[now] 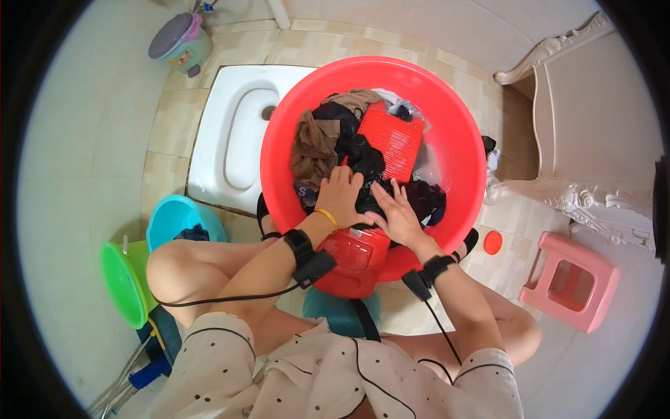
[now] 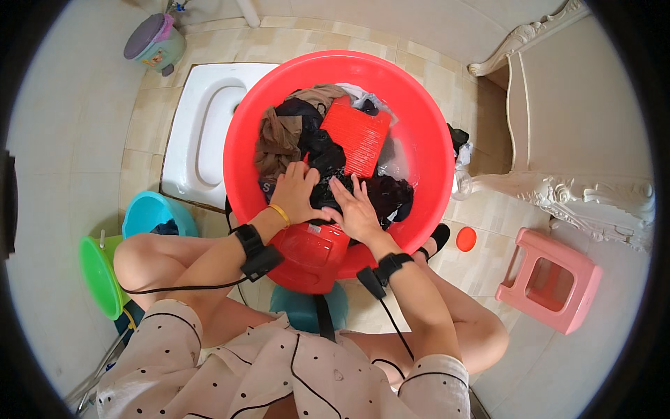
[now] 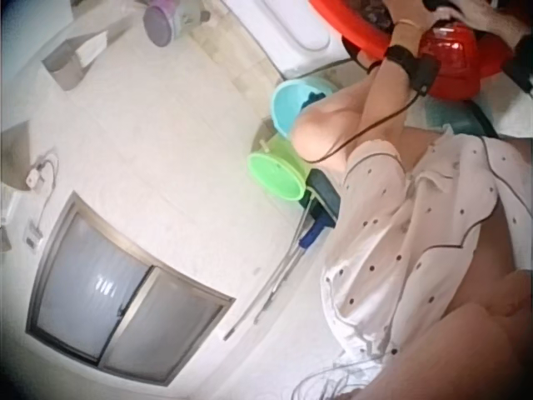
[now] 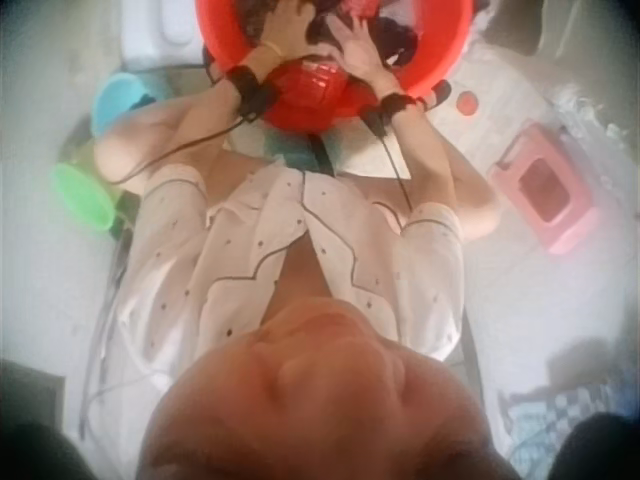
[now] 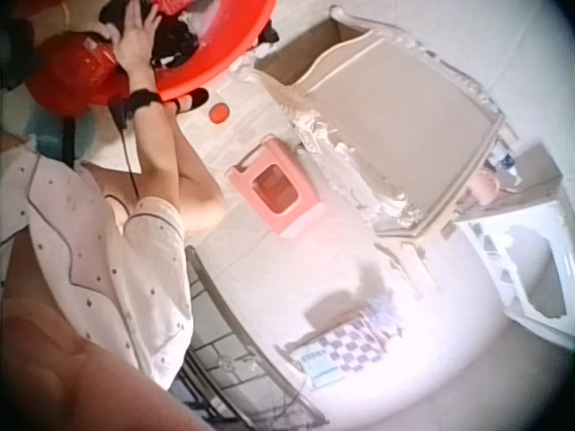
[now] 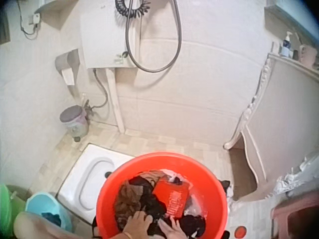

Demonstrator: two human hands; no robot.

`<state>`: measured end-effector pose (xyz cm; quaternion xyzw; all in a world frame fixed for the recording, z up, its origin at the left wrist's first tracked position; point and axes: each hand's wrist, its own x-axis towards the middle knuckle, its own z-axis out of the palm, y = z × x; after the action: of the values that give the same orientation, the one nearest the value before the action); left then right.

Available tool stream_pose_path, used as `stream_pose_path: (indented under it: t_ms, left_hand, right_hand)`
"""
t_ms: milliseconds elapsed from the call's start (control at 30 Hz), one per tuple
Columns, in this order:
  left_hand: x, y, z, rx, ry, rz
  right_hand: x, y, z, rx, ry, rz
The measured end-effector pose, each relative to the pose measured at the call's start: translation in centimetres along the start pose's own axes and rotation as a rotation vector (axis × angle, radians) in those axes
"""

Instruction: Hand-washing various items of clothing in a basin using a washboard.

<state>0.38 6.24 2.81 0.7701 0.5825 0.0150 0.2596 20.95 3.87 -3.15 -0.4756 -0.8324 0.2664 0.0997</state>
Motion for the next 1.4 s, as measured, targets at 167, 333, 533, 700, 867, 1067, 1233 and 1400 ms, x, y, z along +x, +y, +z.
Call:
stream_pose_path:
  t_ms: [167, 333, 533, 700, 867, 1067, 1233, 1400]
  left_hand:
    - [1.1, -0.9, 2.6, -0.018, -0.023, 0.004]
    - [5.5, 0.8, 1.7, -0.395, -0.032, 0.242]
    - [5.8, 1.0, -5.5, -1.092, 0.112, 0.29]
    - [5.8, -6.8, 0.7, -0.66, 0.066, 0.358]
    - [7.8, -5.7, 5.0, -0.36, 0.183, 0.119]
    - [0.8, -3.1, 6.7, 0.0, 0.162, 0.133]
    - [-0.2, -0.5, 4.3, 0.18, 0.116, 0.147]
    - [14.2, -0.4, 4.3, 0.116, 0.017, 0.014]
  right_hand:
    - [-0.9, 1.6, -5.3, -0.132, -0.207, 0.183]
    - [0.1, 4.6, -5.9, 0.052, -0.017, 0.37]
    - [2.1, 0.7, -10.3, 0.725, 0.582, 0.404]
    - [0.6, 4.7, -4.5, 0.472, -0.171, 0.32]
    - [6.9, 3.2, -1.8, 0.204, 0.313, 0.659]
    - [3.0, -2.9, 0.7, -0.023, 0.265, 0.26]
    - [2.3, -1.5, 2.9, -0.313, 0.332, 0.09]
    - [11.5, 7.4, -0.6, -0.059, 0.132, 0.404]
